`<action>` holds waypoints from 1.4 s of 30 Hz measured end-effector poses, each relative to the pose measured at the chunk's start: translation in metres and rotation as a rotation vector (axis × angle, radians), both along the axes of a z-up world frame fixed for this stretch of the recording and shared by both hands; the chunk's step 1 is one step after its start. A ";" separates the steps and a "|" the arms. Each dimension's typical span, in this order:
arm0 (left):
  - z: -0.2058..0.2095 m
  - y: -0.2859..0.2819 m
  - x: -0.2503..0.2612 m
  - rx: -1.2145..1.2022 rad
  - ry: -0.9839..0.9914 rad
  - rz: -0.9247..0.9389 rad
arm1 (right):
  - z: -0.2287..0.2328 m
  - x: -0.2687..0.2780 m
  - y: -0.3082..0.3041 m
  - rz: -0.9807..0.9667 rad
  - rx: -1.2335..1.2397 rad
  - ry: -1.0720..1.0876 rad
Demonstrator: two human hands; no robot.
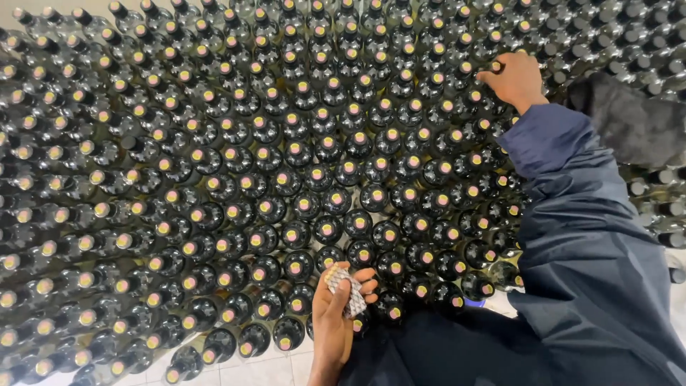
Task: Applying small circular labels to the caps of a large array of bottles on a production table
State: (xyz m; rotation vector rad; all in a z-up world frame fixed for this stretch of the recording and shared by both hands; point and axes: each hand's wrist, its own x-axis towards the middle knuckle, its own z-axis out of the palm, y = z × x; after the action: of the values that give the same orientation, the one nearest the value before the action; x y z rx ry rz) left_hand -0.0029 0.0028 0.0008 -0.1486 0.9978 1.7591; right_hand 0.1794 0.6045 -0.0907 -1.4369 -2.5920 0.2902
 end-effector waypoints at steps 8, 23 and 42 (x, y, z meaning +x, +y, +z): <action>0.006 0.008 -0.004 -0.210 0.079 -0.029 | 0.077 -0.030 -0.070 -0.035 -0.076 0.118; -0.016 0.023 0.019 0.205 0.393 0.078 | 0.164 -0.081 -0.413 0.555 -0.598 0.453; -0.007 -0.016 -0.010 0.009 0.066 -0.009 | 0.013 0.010 0.001 -0.082 0.062 0.199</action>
State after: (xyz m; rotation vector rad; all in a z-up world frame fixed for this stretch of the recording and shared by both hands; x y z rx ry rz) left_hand -0.0132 -0.0132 -0.0061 -0.0803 1.0362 1.7698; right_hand 0.1893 0.6060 -0.0773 -1.4118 -2.3580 0.3205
